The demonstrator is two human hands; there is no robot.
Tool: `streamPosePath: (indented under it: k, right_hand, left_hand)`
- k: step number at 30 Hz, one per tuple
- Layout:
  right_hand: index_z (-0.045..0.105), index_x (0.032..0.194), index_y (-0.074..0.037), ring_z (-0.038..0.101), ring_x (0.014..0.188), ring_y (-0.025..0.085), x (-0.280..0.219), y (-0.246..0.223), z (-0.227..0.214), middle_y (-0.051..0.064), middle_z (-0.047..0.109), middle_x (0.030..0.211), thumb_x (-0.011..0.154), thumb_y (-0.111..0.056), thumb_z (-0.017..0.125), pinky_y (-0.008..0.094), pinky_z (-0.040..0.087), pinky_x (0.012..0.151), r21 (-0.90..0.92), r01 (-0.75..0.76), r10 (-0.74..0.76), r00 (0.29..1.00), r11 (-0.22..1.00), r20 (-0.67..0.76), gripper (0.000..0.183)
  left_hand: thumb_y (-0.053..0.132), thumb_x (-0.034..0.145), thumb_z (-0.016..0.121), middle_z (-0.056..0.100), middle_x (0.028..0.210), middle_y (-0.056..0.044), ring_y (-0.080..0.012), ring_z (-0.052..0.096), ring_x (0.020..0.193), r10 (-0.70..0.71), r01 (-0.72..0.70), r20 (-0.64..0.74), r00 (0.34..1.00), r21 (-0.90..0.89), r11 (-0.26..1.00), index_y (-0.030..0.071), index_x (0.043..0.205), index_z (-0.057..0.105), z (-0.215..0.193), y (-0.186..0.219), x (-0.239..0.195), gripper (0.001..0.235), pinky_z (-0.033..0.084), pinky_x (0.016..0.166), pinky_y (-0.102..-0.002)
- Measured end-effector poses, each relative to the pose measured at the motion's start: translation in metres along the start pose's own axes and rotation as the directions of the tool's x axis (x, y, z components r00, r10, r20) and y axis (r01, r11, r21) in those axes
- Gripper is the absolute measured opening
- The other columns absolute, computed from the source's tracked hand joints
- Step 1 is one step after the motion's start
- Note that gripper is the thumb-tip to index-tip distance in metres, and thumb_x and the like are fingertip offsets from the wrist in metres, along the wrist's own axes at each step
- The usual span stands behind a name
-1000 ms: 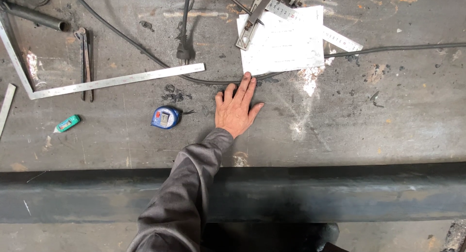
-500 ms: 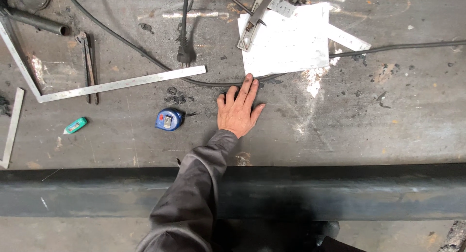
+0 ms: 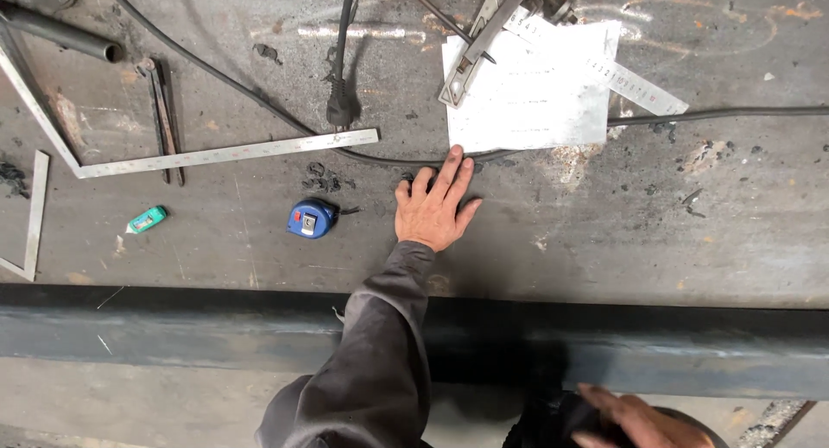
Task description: The person measures and marks a long rectangular metal tube for fabrication using a tape measure and calipers.
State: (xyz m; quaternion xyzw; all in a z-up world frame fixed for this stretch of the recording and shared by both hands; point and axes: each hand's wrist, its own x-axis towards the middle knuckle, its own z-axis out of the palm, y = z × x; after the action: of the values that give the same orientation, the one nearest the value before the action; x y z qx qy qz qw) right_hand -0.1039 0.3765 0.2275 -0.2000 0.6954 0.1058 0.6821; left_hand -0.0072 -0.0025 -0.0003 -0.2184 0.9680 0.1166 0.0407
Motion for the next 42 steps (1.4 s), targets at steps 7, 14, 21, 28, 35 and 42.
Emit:
streamPosePath:
  k: [7,14,21,28,35,42]
  right_hand:
    - [0.072,0.135,-0.021,0.08,0.095,0.02,0.0,-0.102,-0.11,0.004,0.079,0.115,0.083,-0.051,0.074,0.034,0.061,0.076,-0.162,0.4,-0.424,0.754,0.902,-0.501,0.06]
    - [0.066,0.133,-0.006,0.07,0.086,0.027,0.1,-0.206,-0.222,0.011,0.068,0.104,0.089,-0.027,0.074,0.039,0.059,0.067,-0.45,0.423,-0.614,0.457,0.786,-0.644,0.049]
    - [0.066,0.14,-0.006,0.057,0.101,0.029,0.191,-0.219,-0.214,0.011,0.058,0.114,0.094,-0.032,0.079,0.043,0.046,0.085,-0.634,0.296,-0.699,0.247,0.714,-0.671,0.055]
    - [0.061,0.148,-0.007,0.047,0.11,0.03,0.232,-0.193,-0.196,0.011,0.053,0.126,0.098,-0.044,0.075,0.048,0.037,0.093,-0.691,0.218,-0.725,0.197,0.689,-0.66,0.063]
    - [0.06,0.15,-0.011,0.045,0.116,0.027,0.248,-0.18,-0.191,0.009,0.052,0.128,0.101,-0.043,0.07,0.049,0.035,0.098,-0.76,0.125,-0.771,0.121,0.637,-0.626,0.06]
    - [0.06,0.15,-0.012,0.045,0.118,0.026,0.253,-0.176,-0.189,0.008,0.051,0.128,0.102,-0.045,0.068,0.049,0.033,0.099,-0.755,0.13,-0.766,0.119,0.643,-0.632,0.059]
  left_hand:
    - [0.06,0.1,0.062,0.028,0.169,0.009,-0.0255,0.045,0.117,0.013,-0.013,-0.017,1.0,-0.012,1.0,0.029,0.157,0.047,0.002,-0.004,0.002,0.067,0.035,0.095,-0.049]
    - [0.058,0.099,0.063,0.032,0.168,0.008,-0.0244,0.048,0.114,0.004,-0.005,-0.023,1.0,-0.041,0.999,0.028,0.154,0.051,-0.005,-0.007,0.004,0.064,0.036,0.094,-0.048]
    - [0.061,0.1,0.063,0.035,0.167,0.009,-0.0214,0.049,0.115,0.016,-0.017,-0.049,0.999,-0.029,0.999,0.03,0.153,0.054,-0.006,-0.009,0.005,0.063,0.036,0.093,-0.045]
    - [0.062,0.099,0.065,0.036,0.166,0.009,-0.0221,0.049,0.112,0.024,-0.025,-0.058,0.998,-0.018,1.0,0.029,0.153,0.055,-0.005,-0.008,0.007,0.064,0.035,0.092,-0.045]
    - [0.061,0.097,0.067,0.036,0.166,0.009,-0.0218,0.049,0.113,0.029,-0.031,-0.071,0.997,-0.024,0.999,0.03,0.153,0.054,-0.003,-0.008,0.006,0.065,0.036,0.093,-0.045]
    - [0.061,0.097,0.066,0.037,0.166,0.009,-0.0222,0.048,0.115,0.024,-0.024,-0.054,0.998,-0.009,1.0,0.03,0.153,0.054,-0.002,-0.005,0.005,0.066,0.035,0.094,-0.046]
